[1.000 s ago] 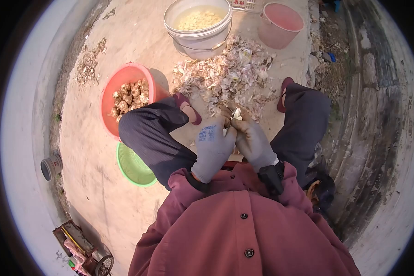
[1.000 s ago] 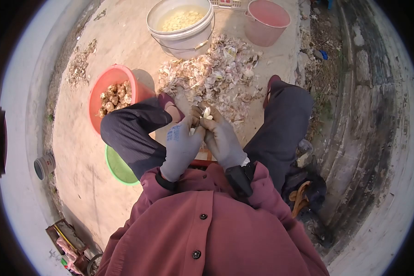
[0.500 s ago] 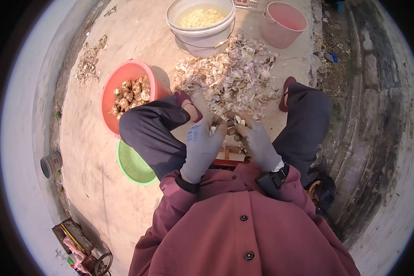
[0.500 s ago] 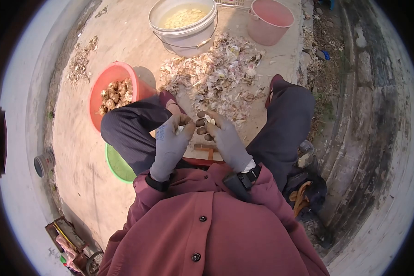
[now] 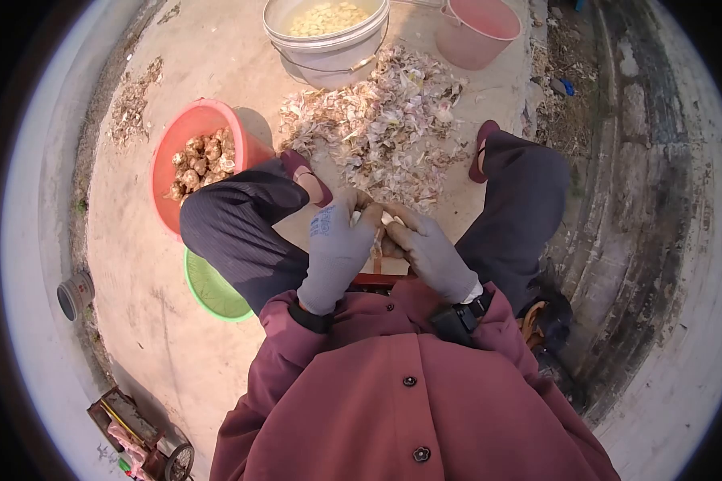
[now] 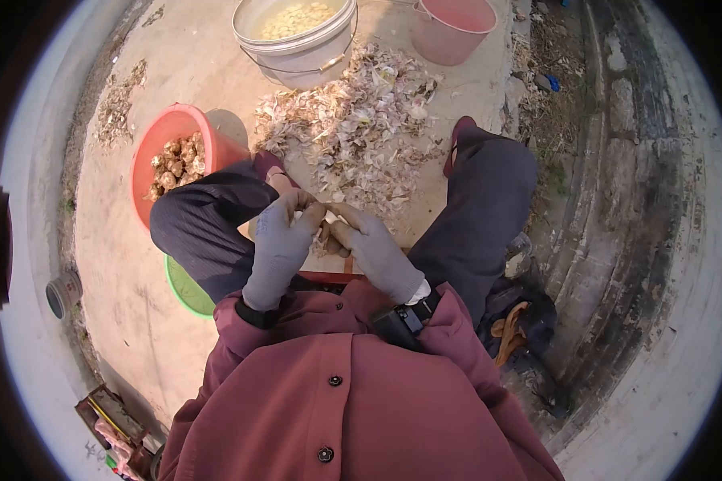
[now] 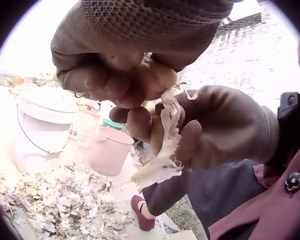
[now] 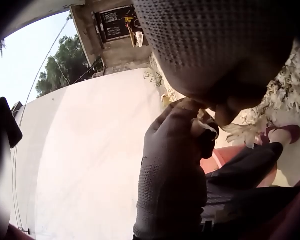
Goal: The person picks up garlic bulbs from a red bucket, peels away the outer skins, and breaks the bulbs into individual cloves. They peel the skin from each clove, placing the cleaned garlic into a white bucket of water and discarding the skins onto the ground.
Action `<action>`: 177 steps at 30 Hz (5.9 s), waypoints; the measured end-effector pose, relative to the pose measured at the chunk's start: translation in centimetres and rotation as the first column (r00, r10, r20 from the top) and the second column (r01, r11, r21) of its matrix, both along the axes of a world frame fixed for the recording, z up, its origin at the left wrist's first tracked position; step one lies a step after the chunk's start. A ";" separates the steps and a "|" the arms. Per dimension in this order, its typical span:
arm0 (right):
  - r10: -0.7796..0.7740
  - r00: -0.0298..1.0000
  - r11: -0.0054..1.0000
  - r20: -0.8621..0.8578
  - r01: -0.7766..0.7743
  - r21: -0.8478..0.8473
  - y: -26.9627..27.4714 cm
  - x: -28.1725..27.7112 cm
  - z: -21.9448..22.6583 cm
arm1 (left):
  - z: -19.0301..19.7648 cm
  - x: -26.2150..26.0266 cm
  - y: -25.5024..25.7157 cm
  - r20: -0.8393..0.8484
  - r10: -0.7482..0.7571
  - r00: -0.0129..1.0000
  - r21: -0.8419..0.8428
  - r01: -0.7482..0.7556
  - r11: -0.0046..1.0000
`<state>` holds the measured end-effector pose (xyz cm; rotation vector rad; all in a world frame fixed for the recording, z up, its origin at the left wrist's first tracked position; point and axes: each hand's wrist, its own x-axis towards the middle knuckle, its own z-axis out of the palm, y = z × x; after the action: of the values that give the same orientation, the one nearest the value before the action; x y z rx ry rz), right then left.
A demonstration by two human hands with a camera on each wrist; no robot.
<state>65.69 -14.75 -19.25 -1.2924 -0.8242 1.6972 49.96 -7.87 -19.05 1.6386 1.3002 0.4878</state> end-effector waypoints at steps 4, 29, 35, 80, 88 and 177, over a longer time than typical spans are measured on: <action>-0.021 0.995 0.998 -0.097 0.014 -0.064 -0.3 -0.1 -0.3 | -0.9 -1.2 0.1 0.100 0.122 0.988 -0.142 -0.107 0.984; -0.040 0.992 0.998 -0.123 0.045 0.041 -1.4 0.5 0.1 | 1.2 -2.4 -0.9 0.330 0.299 0.895 -0.238 -0.227 0.944; -0.355 0.736 0.932 -0.577 0.328 -0.154 -2.9 0.9 -2.1 | -0.5 -3.3 -2.0 0.338 0.303 0.891 -0.207 -0.244 0.947; -0.141 0.989 0.986 0.052 0.136 0.099 -3.7 1.2 -5.8 | -10.5 -5.1 -1.6 0.329 0.311 0.892 -0.592 -0.062 0.803; -0.332 0.592 0.932 -0.734 0.329 -0.156 0.8 1.4 -3.0 | -3.5 -3.2 -2.0 0.290 0.147 0.946 -0.237 -0.077 0.968; -0.757 0.582 0.192 0.298 -0.239 0.952 28.7 4.6 13.3 | 0.8 -2.4 0.8 0.500 0.504 0.704 -0.539 -0.202 0.818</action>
<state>70.25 13.93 -5.95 -1.0022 -1.6148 -0.1202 47.54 -7.03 -18.26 0.7082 1.0991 0.8246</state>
